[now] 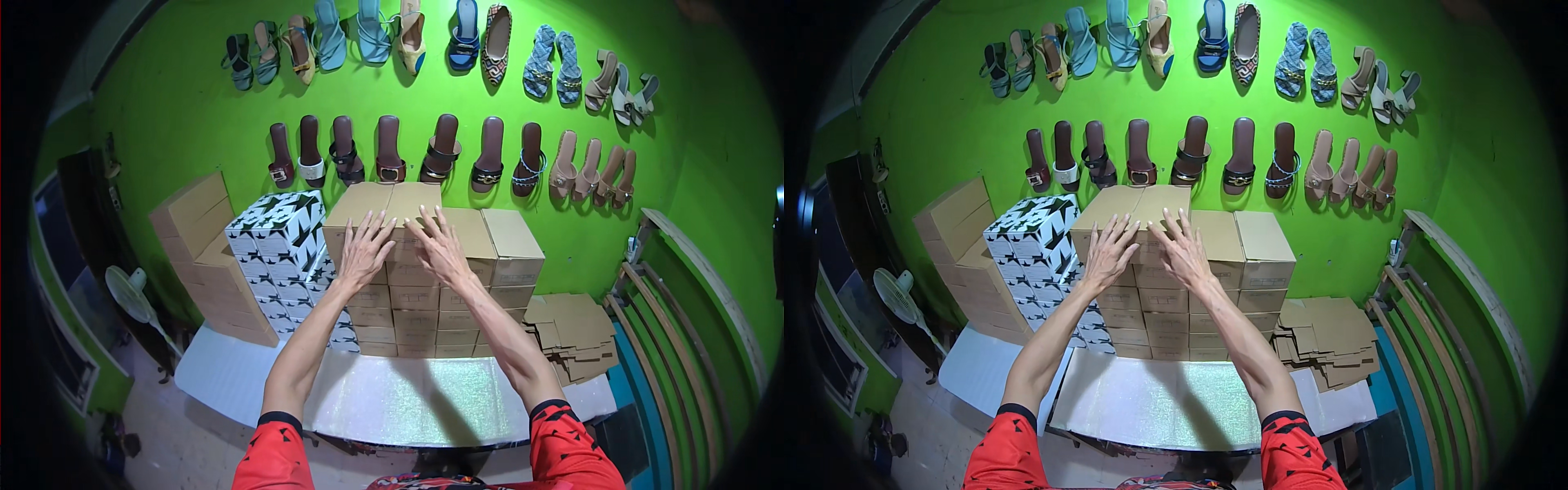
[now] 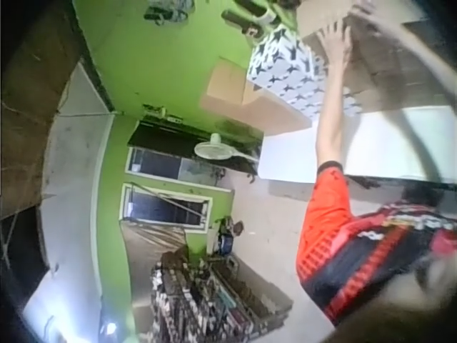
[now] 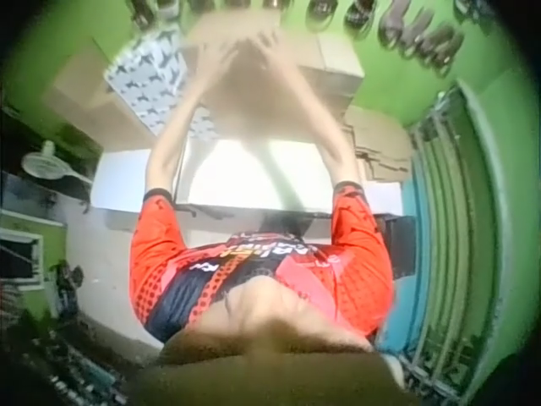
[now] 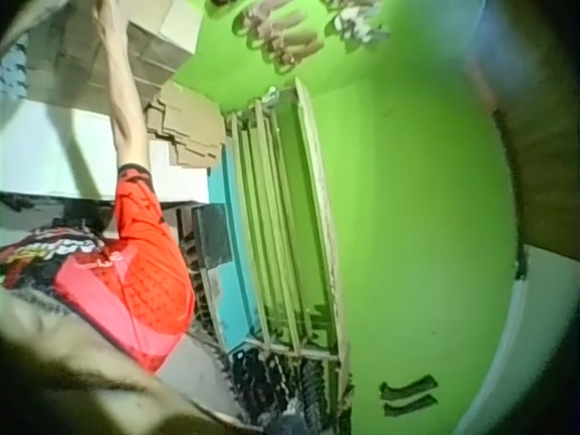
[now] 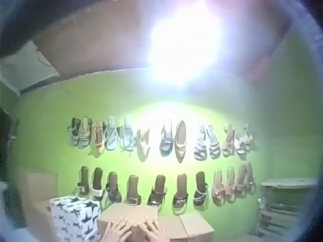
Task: Folding flat cardboard sheets into boxes for shoes.
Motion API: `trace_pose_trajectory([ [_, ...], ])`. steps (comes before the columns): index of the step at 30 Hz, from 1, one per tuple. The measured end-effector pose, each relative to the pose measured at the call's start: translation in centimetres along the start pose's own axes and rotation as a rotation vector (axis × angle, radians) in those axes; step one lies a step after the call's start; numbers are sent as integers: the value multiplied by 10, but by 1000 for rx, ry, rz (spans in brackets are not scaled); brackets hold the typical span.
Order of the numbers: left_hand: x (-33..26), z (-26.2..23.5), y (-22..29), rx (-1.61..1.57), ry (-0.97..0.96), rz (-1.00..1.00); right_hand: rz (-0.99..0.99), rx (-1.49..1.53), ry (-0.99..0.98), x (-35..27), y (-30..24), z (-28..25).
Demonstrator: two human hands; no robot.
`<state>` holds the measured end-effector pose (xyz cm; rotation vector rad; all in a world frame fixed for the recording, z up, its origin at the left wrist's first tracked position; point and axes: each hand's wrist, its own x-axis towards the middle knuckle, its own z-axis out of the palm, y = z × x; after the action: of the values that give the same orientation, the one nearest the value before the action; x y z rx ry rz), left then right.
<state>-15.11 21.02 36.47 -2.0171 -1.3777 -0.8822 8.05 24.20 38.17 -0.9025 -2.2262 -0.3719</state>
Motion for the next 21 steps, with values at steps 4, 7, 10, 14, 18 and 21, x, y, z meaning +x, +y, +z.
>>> trace_pose_trajectory([
  [4,5,2,-1,-41,27,21,-32,72,-8,5,13,5],
  [7,3,-1,-5,-77,33,7,-28,114,-41,5,10,6],
  [10,3,-1,-4,-83,27,10,-35,103,-9,3,12,8],
  [14,5,2,0,-78,21,23,-47,20,71,-3,14,6],
  [18,6,2,10,-32,11,-86,-10,42,173,-19,9,-8],
  [21,-12,-3,50,-76,182,16,31,95,306,-56,5,-17],
])
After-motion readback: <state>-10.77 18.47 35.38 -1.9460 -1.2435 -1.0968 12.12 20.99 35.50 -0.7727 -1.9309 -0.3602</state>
